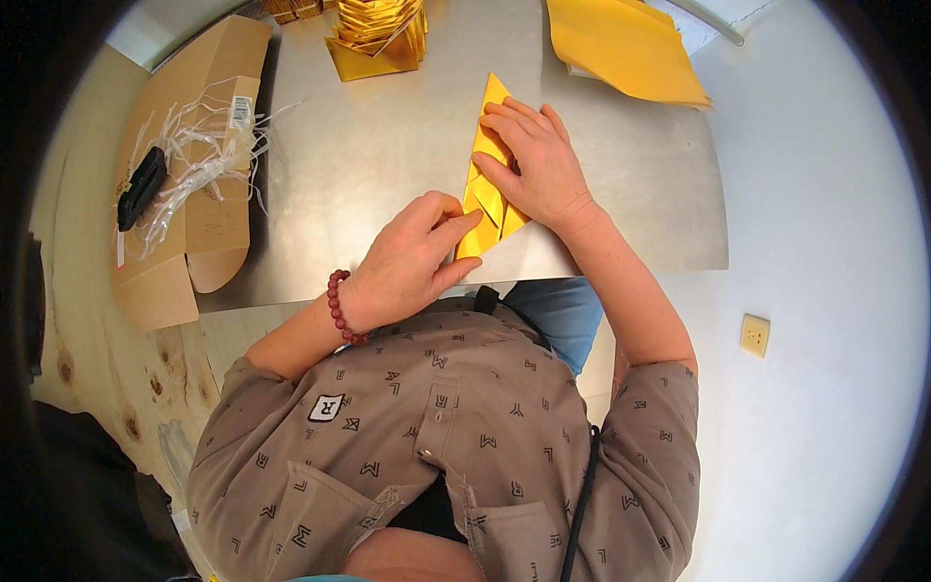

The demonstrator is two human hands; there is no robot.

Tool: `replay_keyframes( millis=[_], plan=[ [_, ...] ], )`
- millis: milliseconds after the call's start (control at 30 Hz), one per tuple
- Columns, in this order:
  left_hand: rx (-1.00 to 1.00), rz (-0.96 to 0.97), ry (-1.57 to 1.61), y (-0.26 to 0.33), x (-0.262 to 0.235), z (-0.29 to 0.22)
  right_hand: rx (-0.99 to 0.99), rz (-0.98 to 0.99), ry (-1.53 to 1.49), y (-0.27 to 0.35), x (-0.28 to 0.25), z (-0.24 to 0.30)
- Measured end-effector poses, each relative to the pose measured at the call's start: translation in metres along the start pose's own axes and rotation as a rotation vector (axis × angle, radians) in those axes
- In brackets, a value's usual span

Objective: The person folds a rectangular sheet of gold-colored paper by hand on a metal table, making multiple creases and shaping it into a small triangular packet. They then place the finished packet on a stack of similar packets and pick up another sheet to begin again.

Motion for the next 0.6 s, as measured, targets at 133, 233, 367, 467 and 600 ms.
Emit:
replay_keyframes(
  millis=[133, 233, 367, 467, 600],
  plan=[
    [0.003, 0.005, -0.015, 0.0002, 0.0, -0.0001, -0.009, -0.013, 0.007, -0.0003, 0.0002, 0.0004],
    [0.009, 0.003, -0.029, 0.0003, -0.0001, 0.0, -0.017, -0.018, 0.013, 0.0, 0.0004, 0.0005],
    [0.028, -0.019, -0.014, -0.0002, -0.0003, -0.0014, -0.023, -0.027, 0.014, 0.0009, 0.0006, 0.0005],
    [0.034, -0.025, -0.006, -0.0003, -0.0003, -0.0017, -0.031, -0.035, 0.02, 0.0007, 0.001, 0.0009],
    [0.005, 0.018, -0.033, 0.0003, 0.0011, 0.0007, -0.016, -0.03, 0.023, 0.0008, 0.0022, -0.0001]
  ],
)
Point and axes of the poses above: each hand's wrist, its own y-axis away from the middle knuckle, its own x-axis out of the palm, z = x × y, the point moved 8 cm from there along -y, towards the middle knuckle, and after that the axes turned 8 degrees about x, right-handed, at the moved point
